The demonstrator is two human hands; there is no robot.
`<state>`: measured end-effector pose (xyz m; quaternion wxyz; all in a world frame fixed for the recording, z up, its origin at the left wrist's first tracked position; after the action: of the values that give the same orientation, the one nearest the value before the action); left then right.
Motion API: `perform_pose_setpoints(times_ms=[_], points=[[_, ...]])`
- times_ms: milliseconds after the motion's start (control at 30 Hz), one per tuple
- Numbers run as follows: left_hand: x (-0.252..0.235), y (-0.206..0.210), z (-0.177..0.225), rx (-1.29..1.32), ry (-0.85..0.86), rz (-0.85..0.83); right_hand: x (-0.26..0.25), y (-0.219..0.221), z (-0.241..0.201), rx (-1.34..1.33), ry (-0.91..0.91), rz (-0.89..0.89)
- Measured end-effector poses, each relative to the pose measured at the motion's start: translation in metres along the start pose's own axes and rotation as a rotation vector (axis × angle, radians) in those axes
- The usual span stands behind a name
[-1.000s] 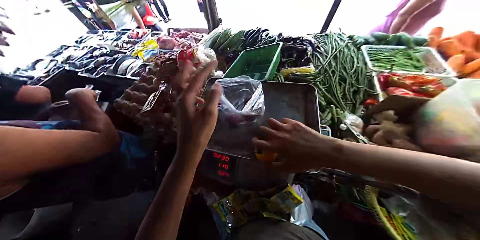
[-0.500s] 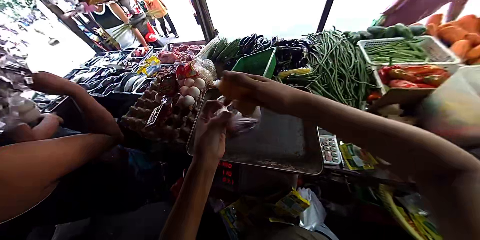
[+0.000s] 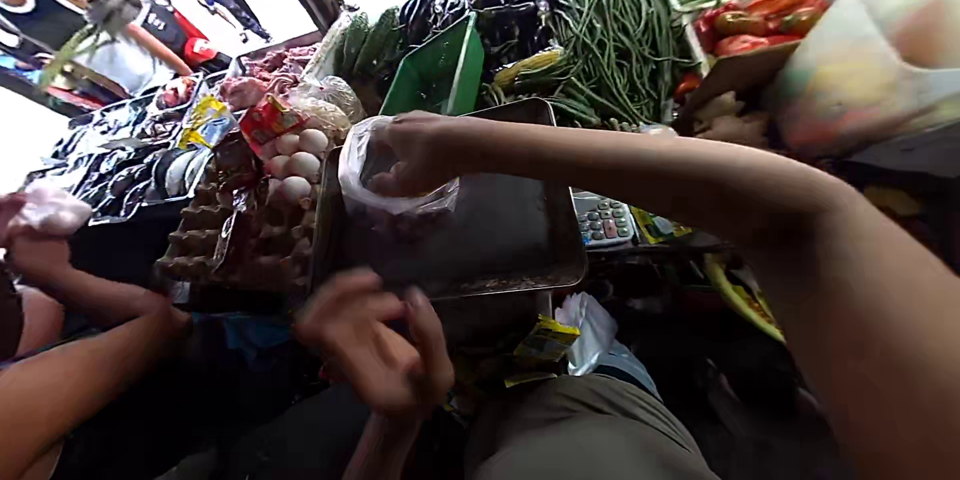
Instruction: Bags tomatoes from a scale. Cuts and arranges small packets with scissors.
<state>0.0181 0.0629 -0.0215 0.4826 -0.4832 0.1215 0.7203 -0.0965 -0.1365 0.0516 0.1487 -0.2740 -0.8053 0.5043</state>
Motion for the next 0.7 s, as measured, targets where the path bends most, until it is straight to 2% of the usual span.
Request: perform_pose_setpoints(times_ms=[67,167,233,300,367,433,500,600,700], points=[[0.055,0.006,0.0,-0.011,0.01,-0.177,0.029,-0.006,0.019,0.106,-0.082,0.197],[0.126,0.017,-0.013,-0.157,-0.165,-0.469,0.102,-0.017,0.043,0.093,-0.01,0.422],[0.157,0.02,-0.02,-0.18,-0.312,-0.554,0.157,-0.003,0.053,0.017,0.049,0.548],[0.169,0.019,-0.016,-0.091,-0.419,-0.598,0.203,0.029,0.056,-0.061,0.061,0.656],[0.169,0.021,-0.01,0.015,-0.479,-0.64,0.24,0.06,0.056,-0.154,0.046,0.654],[0.164,0.025,-0.004,0.101,-0.447,-0.566,0.268,0.086,0.067,-0.251,0.079,0.609],[0.149,0.024,0.002,0.177,-0.385,-0.5,0.293,0.105,0.086,-0.258,0.278,0.658],[0.099,0.008,0.017,0.353,-0.395,-0.43,0.321,0.133,0.118,-0.296,0.713,0.63],[0.028,-0.014,0.021,0.397,-0.391,-0.329,0.331,0.163,0.146,-0.154,0.939,0.558]])
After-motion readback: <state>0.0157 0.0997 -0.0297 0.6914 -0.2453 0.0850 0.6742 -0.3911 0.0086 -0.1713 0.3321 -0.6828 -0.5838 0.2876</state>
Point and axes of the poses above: each hand's wrist, its own x-axis away from the middle knuckle, its own y-axis out of the palm, z = x × y, the point moved 2 cm from there along -x, towards the middle knuckle, and after that the axes turned 14 degrees about x, right-handed, at the moved point
